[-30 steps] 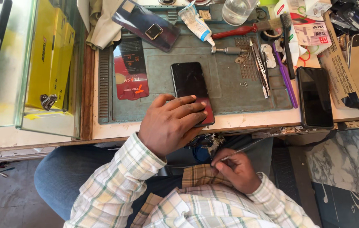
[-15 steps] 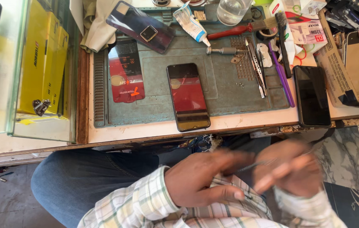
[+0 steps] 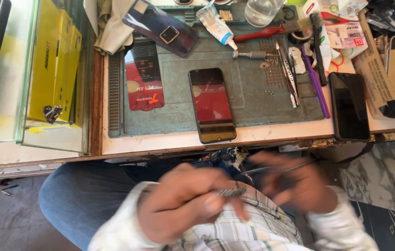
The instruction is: The person unscrews internal components of a disassembled mobile phone, removes the motherboard, and uses a cloth to wipe various parts of the device.
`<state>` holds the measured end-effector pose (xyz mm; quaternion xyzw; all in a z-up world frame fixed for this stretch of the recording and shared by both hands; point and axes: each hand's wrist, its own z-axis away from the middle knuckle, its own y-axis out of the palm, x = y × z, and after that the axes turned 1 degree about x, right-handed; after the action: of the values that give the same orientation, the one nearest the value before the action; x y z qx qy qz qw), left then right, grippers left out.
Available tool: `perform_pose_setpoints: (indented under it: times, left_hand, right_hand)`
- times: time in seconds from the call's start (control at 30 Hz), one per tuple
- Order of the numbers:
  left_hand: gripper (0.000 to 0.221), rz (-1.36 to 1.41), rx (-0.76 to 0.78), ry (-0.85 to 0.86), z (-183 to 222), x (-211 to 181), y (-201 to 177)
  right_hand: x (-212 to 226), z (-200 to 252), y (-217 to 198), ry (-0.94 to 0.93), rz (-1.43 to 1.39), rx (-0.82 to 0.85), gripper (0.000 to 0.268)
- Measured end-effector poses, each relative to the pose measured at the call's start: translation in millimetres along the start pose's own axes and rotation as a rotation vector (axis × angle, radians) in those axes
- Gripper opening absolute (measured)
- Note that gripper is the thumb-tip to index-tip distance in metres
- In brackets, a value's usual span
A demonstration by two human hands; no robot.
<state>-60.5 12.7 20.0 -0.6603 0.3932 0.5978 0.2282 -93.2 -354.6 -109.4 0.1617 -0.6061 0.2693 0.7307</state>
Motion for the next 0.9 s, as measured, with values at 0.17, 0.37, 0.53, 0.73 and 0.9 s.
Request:
perform_pose_setpoints:
  times: [0.17, 0.37, 0.53, 0.73, 0.9]
  left_hand:
    - [0.03, -0.059, -0.235, 0.086, -38.9, 32.4, 56.3]
    - [0.028, 0.009, -0.366, -0.037, -36.2, 16.9, 38.4]
    - [0.028, -0.638, -0.242, 0.284, -32.3, 3.9, 23.2]
    - [0.025, -1.179, -0.4, -0.188, -55.6, 11.4, -31.7]
    - [0.1, -1.33, 0.014, -0.046, -63.3, 26.3, -69.4]
  right_hand:
    - [5.1, -31.1, 99.7, 0.274, -0.536, -0.012, 0.059]
    - [1.4, -62.5, 78.2, -0.363, 0.127, 0.081, 0.027]
    - [6.0, -64.3, 72.2, -0.372, 0.025, 0.012, 0.022]
    - [14.8, -57.8, 61.2, -0.385, -0.694, 0.073, 0.012]
    - [25.7, -64.7, 47.5, -0.539, -0.88, -0.294, 0.017]
